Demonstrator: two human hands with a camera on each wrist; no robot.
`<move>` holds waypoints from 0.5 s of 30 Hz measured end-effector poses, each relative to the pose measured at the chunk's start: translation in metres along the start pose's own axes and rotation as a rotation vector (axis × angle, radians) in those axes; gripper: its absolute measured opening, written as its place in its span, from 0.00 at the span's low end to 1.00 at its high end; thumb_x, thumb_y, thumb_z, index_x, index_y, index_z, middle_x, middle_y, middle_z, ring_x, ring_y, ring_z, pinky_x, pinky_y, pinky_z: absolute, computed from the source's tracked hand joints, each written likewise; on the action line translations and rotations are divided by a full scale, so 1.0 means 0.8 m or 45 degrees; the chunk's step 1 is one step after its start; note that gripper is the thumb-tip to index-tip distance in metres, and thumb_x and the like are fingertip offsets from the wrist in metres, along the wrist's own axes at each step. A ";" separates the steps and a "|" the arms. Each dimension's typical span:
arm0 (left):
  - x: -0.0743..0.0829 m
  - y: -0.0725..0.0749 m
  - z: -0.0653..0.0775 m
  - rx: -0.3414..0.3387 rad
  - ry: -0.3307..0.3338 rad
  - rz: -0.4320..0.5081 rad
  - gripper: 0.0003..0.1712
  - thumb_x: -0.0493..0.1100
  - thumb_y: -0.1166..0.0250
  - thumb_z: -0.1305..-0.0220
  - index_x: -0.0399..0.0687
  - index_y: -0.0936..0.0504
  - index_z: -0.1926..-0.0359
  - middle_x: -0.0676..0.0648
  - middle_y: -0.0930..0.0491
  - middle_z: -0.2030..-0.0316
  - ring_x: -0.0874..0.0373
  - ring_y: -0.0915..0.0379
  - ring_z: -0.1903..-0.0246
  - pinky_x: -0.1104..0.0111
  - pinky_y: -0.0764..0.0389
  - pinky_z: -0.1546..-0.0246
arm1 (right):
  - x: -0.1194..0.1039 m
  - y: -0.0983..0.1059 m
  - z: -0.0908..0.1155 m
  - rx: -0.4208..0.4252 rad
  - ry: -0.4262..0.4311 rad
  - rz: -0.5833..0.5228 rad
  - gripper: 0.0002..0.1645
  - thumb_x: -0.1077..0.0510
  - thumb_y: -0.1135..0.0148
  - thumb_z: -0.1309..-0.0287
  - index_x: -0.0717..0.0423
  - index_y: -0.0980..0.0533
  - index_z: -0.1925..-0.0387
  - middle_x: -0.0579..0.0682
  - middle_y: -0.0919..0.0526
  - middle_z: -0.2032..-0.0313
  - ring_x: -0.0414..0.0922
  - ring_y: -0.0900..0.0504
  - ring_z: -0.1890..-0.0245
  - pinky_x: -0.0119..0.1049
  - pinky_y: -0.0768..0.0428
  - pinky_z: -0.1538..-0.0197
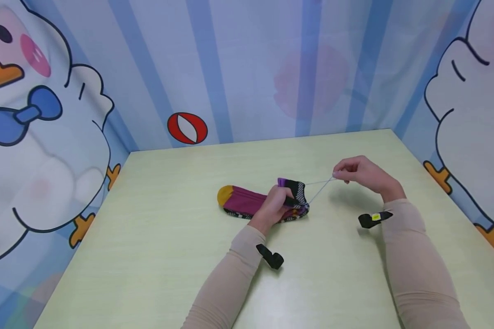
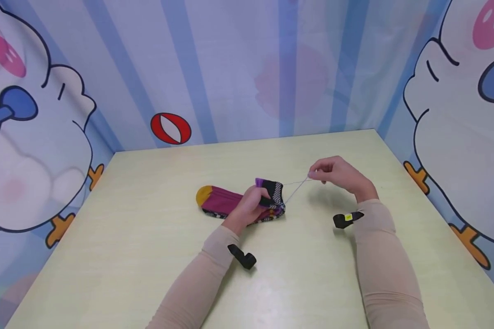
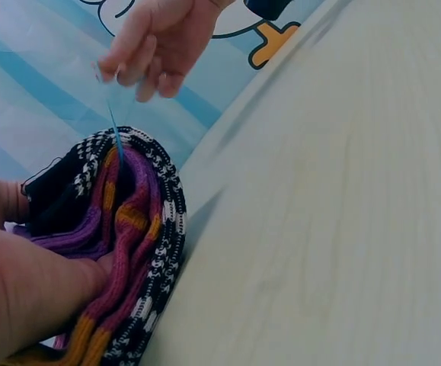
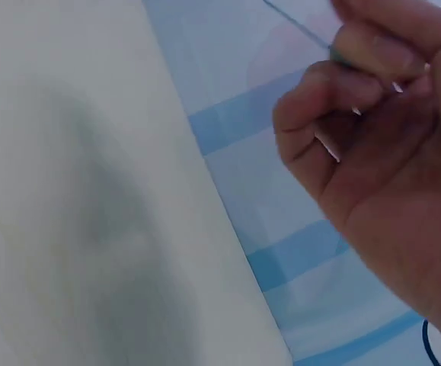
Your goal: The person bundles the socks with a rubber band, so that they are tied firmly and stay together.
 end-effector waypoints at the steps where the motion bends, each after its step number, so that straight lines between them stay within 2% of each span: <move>1: 0.000 0.000 0.000 -0.002 0.000 0.003 0.29 0.26 0.50 0.52 0.32 0.33 0.44 0.39 0.27 0.57 0.47 0.26 0.59 0.63 0.21 0.65 | -0.002 0.005 0.002 0.041 0.053 -0.072 0.12 0.56 0.39 0.31 0.64 0.20 0.61 0.53 0.22 0.70 0.48 0.25 0.67 0.39 0.26 0.59; 3: -0.001 0.001 -0.001 0.000 -0.002 0.006 0.28 0.26 0.51 0.52 0.32 0.32 0.46 0.39 0.27 0.58 0.47 0.26 0.60 0.63 0.21 0.67 | -0.006 0.012 0.006 0.101 0.166 -0.314 0.11 0.61 0.44 0.28 0.67 0.21 0.62 0.51 0.20 0.70 0.46 0.21 0.61 0.35 0.25 0.52; 5: -0.001 0.001 -0.001 0.000 -0.001 0.008 0.26 0.26 0.51 0.52 0.32 0.31 0.47 0.39 0.27 0.58 0.48 0.26 0.61 0.64 0.21 0.67 | -0.010 0.016 0.007 0.111 0.302 -0.651 0.12 0.66 0.50 0.26 0.69 0.23 0.64 0.50 0.19 0.72 0.43 0.19 0.60 0.33 0.26 0.44; 7: -0.002 0.001 -0.002 0.002 -0.003 0.011 0.25 0.25 0.50 0.52 0.33 0.31 0.49 0.40 0.26 0.60 0.48 0.26 0.62 0.64 0.21 0.67 | -0.012 0.019 0.007 0.088 0.417 -0.972 0.14 0.70 0.56 0.26 0.69 0.23 0.64 0.51 0.23 0.77 0.45 0.20 0.68 0.36 0.25 0.42; 9: -0.002 0.001 -0.002 0.002 -0.001 0.013 0.23 0.25 0.50 0.51 0.34 0.30 0.51 0.40 0.26 0.61 0.49 0.25 0.64 0.65 0.21 0.68 | -0.011 0.021 0.005 0.076 0.453 -1.196 0.17 0.71 0.60 0.25 0.68 0.24 0.66 0.52 0.32 0.82 0.46 0.30 0.79 0.38 0.21 0.47; 10: -0.002 0.002 -0.002 0.001 -0.001 0.013 0.22 0.25 0.50 0.51 0.34 0.30 0.52 0.40 0.26 0.61 0.50 0.25 0.65 0.65 0.21 0.68 | -0.010 0.021 0.004 0.069 0.437 -1.252 0.18 0.70 0.61 0.24 0.67 0.25 0.68 0.51 0.37 0.84 0.46 0.37 0.82 0.38 0.20 0.51; 12: -0.002 0.002 -0.003 0.000 0.001 0.007 0.20 0.26 0.50 0.51 0.35 0.30 0.53 0.41 0.25 0.63 0.50 0.24 0.66 0.65 0.20 0.69 | -0.006 0.017 0.000 0.035 0.331 -1.324 0.19 0.67 0.63 0.22 0.64 0.28 0.69 0.49 0.46 0.84 0.46 0.47 0.83 0.35 0.21 0.63; 13: -0.002 0.002 -0.002 -0.002 0.000 0.007 0.20 0.26 0.50 0.51 0.35 0.29 0.54 0.41 0.25 0.63 0.51 0.24 0.67 0.65 0.20 0.69 | -0.003 0.013 -0.002 0.007 0.251 -1.360 0.19 0.66 0.64 0.22 0.63 0.29 0.69 0.48 0.48 0.84 0.45 0.50 0.83 0.34 0.23 0.67; 15: -0.002 0.001 -0.003 -0.012 -0.001 -0.002 0.19 0.26 0.50 0.50 0.35 0.29 0.54 0.41 0.25 0.63 0.51 0.23 0.67 0.65 0.20 0.69 | 0.000 0.004 -0.007 -0.040 0.074 -1.420 0.15 0.64 0.66 0.21 0.62 0.32 0.63 0.47 0.45 0.85 0.43 0.50 0.84 0.32 0.28 0.73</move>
Point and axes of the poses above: each hand's wrist, its own z-axis away from the middle knuckle, its own y-axis out of the back of the hand, x = y × z, the point moved 6 cm from there along -z, towards the middle knuckle
